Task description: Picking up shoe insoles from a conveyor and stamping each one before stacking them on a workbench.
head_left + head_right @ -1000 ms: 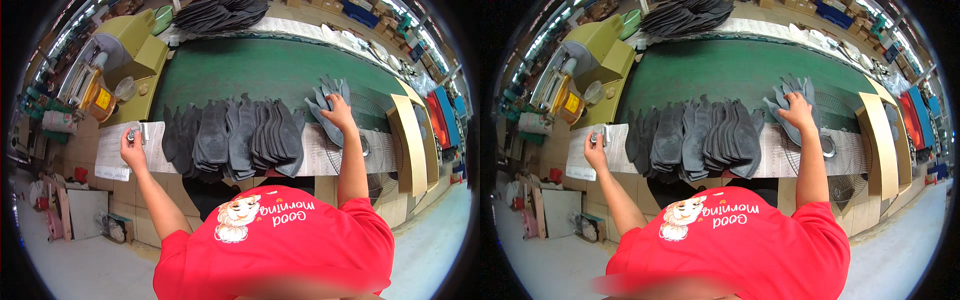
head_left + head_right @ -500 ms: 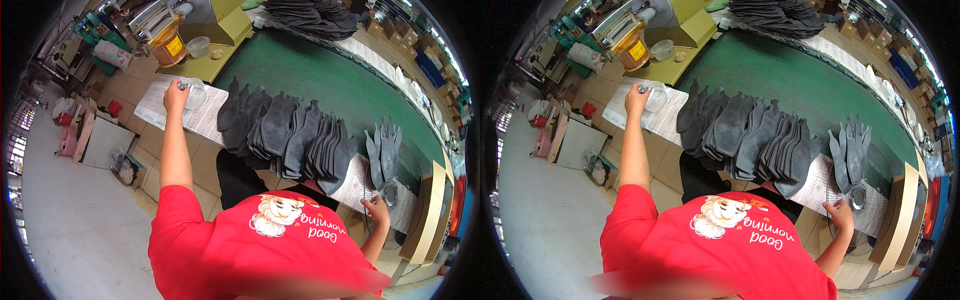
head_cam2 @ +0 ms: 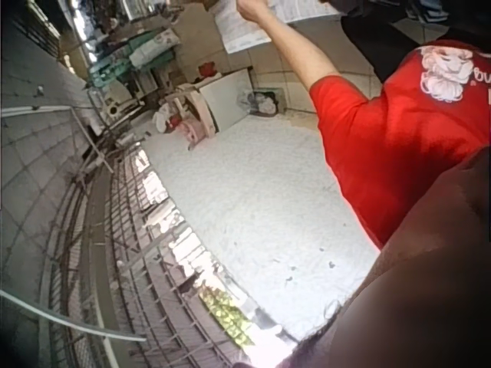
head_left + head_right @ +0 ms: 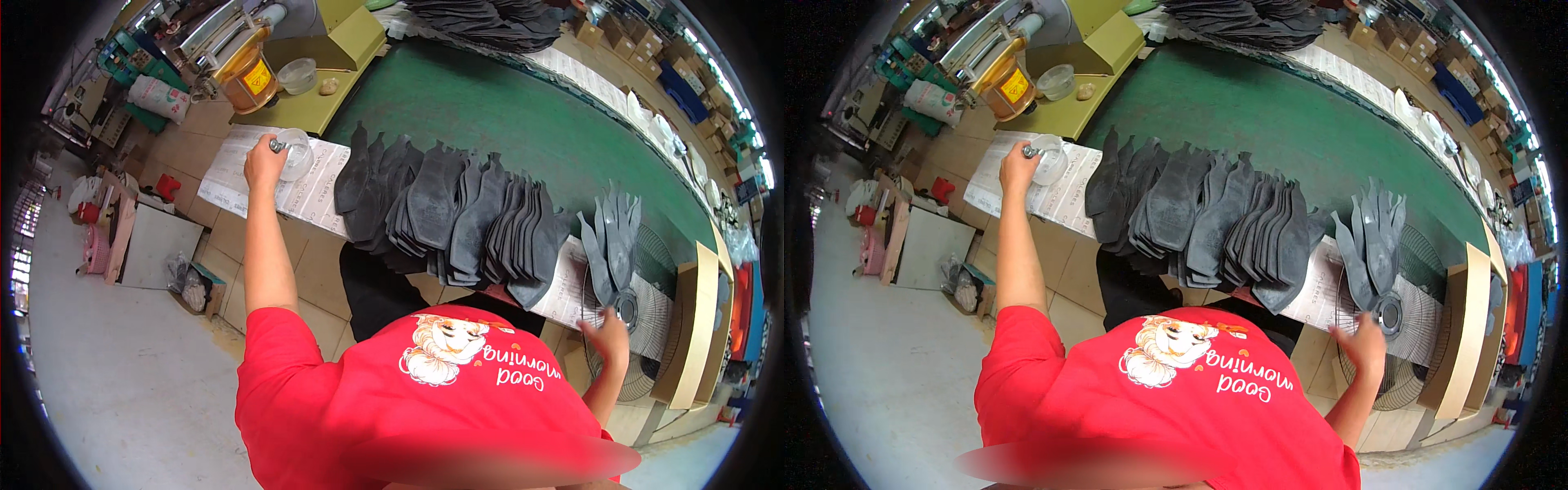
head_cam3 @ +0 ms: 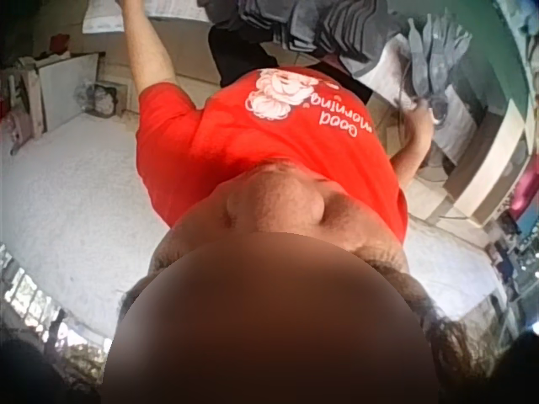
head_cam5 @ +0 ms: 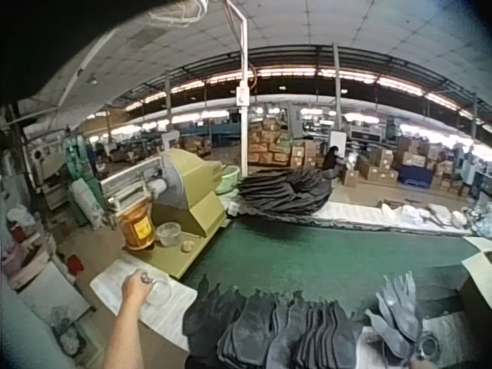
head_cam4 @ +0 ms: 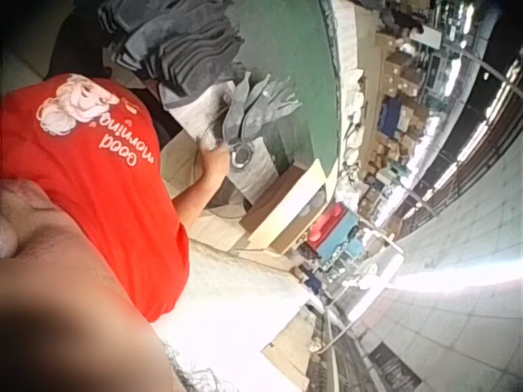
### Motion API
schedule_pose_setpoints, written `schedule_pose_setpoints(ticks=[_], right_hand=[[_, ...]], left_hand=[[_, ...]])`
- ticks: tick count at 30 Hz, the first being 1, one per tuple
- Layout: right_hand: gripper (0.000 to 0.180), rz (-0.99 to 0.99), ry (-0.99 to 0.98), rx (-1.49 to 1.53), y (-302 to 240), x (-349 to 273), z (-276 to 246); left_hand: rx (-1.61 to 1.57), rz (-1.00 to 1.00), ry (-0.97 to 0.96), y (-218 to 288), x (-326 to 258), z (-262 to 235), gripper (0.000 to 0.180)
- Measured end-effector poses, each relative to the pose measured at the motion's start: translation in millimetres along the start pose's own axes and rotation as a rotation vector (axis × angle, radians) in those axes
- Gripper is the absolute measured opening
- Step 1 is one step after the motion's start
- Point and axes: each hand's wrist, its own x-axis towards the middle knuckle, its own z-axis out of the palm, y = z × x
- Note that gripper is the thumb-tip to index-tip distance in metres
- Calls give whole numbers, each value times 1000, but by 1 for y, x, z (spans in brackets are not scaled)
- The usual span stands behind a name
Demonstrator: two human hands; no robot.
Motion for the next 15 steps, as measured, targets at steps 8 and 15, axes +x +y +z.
schedule_pose_setpoints(ticks=[8,15], right_hand=[[67,-621,128,354,-250,82,-66],[91,-602,-168,-38,-360,111,-10]], left_hand=[[-68,-9,96,3,-15,1,41],[-168,-17,244,29,-26,1,40]])
